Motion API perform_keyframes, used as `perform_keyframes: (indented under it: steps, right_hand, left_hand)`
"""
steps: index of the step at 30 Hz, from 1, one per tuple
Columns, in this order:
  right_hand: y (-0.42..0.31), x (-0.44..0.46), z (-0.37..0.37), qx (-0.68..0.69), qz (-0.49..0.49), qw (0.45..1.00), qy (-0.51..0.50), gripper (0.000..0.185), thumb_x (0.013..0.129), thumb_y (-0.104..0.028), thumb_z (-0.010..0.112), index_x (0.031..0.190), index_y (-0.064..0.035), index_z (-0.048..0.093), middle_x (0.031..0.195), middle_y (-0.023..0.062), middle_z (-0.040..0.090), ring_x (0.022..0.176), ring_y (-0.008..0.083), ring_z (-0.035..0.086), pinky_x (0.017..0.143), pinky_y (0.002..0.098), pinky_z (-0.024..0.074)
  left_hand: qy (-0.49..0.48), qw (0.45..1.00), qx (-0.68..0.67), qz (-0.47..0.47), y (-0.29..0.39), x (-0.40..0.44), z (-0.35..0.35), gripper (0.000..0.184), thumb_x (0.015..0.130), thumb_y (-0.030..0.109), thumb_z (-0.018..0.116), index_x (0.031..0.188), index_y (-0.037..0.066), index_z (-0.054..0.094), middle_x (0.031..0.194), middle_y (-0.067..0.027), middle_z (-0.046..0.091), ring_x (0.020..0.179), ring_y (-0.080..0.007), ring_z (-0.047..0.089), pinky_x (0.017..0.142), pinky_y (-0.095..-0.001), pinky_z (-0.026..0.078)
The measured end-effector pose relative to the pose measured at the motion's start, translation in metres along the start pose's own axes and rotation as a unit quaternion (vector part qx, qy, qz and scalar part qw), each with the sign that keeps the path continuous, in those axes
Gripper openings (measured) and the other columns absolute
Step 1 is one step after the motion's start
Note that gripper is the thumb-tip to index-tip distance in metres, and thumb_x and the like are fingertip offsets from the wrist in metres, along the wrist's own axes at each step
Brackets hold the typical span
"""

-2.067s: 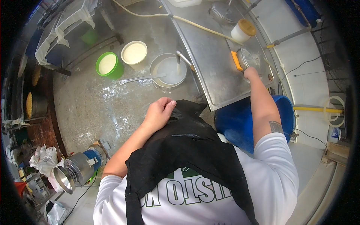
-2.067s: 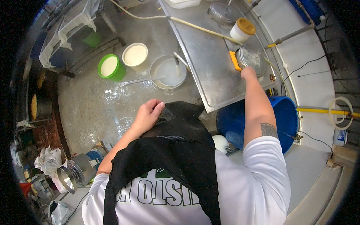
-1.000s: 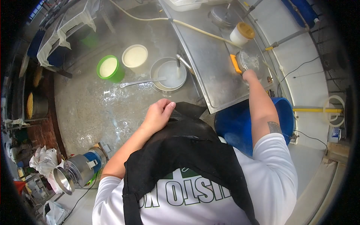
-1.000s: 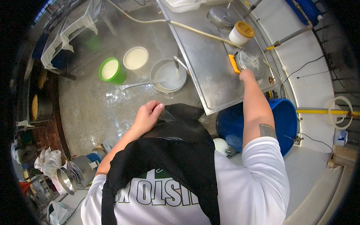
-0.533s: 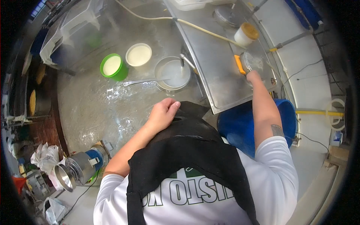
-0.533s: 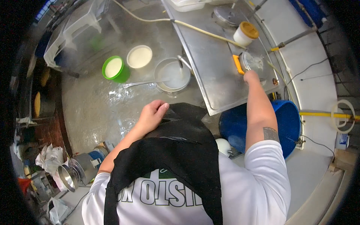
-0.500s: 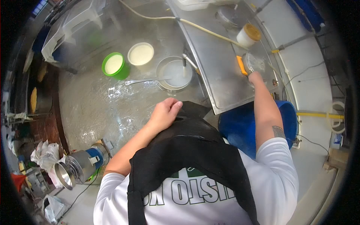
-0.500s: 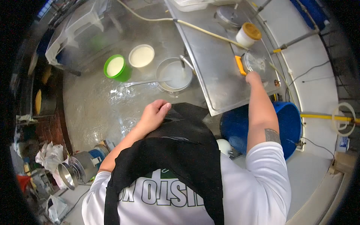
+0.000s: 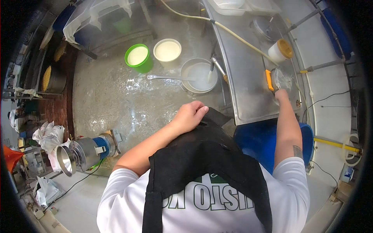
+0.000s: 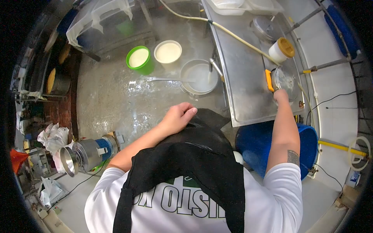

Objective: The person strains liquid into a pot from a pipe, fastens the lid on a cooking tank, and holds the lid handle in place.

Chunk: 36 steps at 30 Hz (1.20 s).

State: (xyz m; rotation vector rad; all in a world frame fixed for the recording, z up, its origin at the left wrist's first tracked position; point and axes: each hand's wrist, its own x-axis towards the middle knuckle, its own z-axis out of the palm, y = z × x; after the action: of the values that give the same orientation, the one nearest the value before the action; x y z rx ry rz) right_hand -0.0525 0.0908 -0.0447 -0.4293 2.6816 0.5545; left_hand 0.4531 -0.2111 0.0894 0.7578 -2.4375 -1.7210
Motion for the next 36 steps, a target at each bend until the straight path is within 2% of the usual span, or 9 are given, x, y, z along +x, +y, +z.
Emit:
perform_keyframes:
  steps: [6,8,14,23,25,29,31,34,36]
  right_hand:
    - [-0.014,-0.038,-0.027,0.027,0.022,0.999,0.018,0.027,0.077,-0.010,0.063,0.100,0.0001,0.073,0.111,0.0234,0.068,0.107,0.0372,0.065,0.091,0.0430,0.0513]
    - [-0.017,-0.045,-0.033,0.016,0.012,1.000,0.015,0.028,0.076,-0.010,0.063,0.100,0.0004,0.073,0.111,0.0234,0.068,0.107,0.0373,0.065,0.091,0.0432,0.0513]
    - [-0.017,-0.046,-0.035,0.030,0.016,0.999,0.011,0.029,0.076,-0.009,0.063,0.101,0.0000,0.073,0.112,0.0237,0.067,0.107,0.0375,0.065,0.091,0.0425,0.0515]
    - [-0.013,-0.033,-0.026,-0.025,-0.008,1.000,-0.014,0.029,0.076,-0.010,0.063,0.101,-0.0030,0.074,0.111,0.0222,0.068,0.105,0.0367,0.066,0.089,0.0424,0.0522]
    - [-0.015,-0.040,-0.031,-0.002,-0.003,1.000,0.000,0.028,0.076,-0.009,0.062,0.100,-0.0025,0.074,0.110,0.0221,0.068,0.104,0.0369,0.066,0.089,0.0426,0.0522]
    - [-0.013,-0.033,-0.024,-0.005,-0.011,1.000,0.005,0.027,0.076,-0.008,0.062,0.099,-0.0016,0.074,0.108,0.0225,0.069,0.103,0.0372,0.066,0.088,0.0427,0.0524]
    - [-0.013,-0.030,-0.020,0.068,0.048,0.996,0.020,0.025,0.078,-0.008,0.061,0.099,-0.0004,0.074,0.107,0.0230,0.069,0.103,0.0377,0.066,0.088,0.0431,0.0523]
    - [-0.013,-0.031,-0.025,0.019,0.018,1.000,-0.015,0.027,0.079,-0.008,0.061,0.102,0.0002,0.073,0.111,0.0231,0.068,0.106,0.0380,0.065,0.089,0.0434,0.0519]
    - [-0.014,-0.032,-0.025,0.034,0.028,0.999,-0.012,0.028,0.080,-0.009,0.061,0.103,0.0003,0.072,0.113,0.0229,0.068,0.107,0.0379,0.065,0.089,0.0434,0.0517]
  left_hand:
    - [-0.020,0.999,-0.012,-0.042,0.006,-0.002,-0.001,0.032,0.097,0.029,0.059,0.104,-0.002,0.066,0.086,-0.0193,0.068,0.081,-0.0282,0.066,0.077,-0.0389,0.050]
    - [-0.005,1.000,-0.002,-0.010,0.001,-0.001,0.003,0.032,0.097,0.029,0.059,0.103,-0.001,0.066,0.084,-0.0187,0.068,0.079,-0.0272,0.065,0.076,-0.0381,0.050]
    - [-0.010,1.000,-0.006,-0.011,0.002,-0.002,0.003,0.032,0.097,0.029,0.059,0.102,-0.001,0.066,0.082,-0.0165,0.067,0.077,-0.0239,0.063,0.073,-0.0370,0.049]
    - [-0.017,1.000,-0.002,-0.020,0.004,-0.001,0.004,0.033,0.097,0.030,0.059,0.103,-0.001,0.066,0.081,-0.0148,0.067,0.076,-0.0221,0.062,0.072,-0.0367,0.049]
    - [-0.010,1.000,0.002,-0.018,0.006,-0.001,0.003,0.034,0.096,0.031,0.059,0.102,-0.001,0.066,0.085,-0.0204,0.068,0.080,-0.0331,0.066,0.074,-0.0412,0.051]
    - [-0.016,1.000,-0.002,-0.024,0.008,0.000,0.003,0.034,0.096,0.031,0.059,0.102,-0.001,0.066,0.085,-0.0205,0.068,0.080,-0.0334,0.066,0.074,-0.0412,0.051]
    - [-0.017,1.000,0.000,-0.020,0.007,0.002,0.003,0.033,0.096,0.030,0.059,0.101,-0.002,0.067,0.085,-0.0208,0.068,0.080,-0.0338,0.066,0.074,-0.0415,0.051]
    - [-0.017,0.999,0.008,-0.025,0.011,0.002,0.001,0.033,0.096,0.030,0.059,0.101,-0.002,0.067,0.085,-0.0211,0.068,0.080,-0.0340,0.066,0.074,-0.0416,0.051]
    - [-0.016,1.000,0.008,-0.022,0.010,0.002,0.002,0.033,0.096,0.030,0.058,0.101,-0.002,0.067,0.084,-0.0213,0.068,0.080,-0.0341,0.066,0.074,-0.0417,0.051]
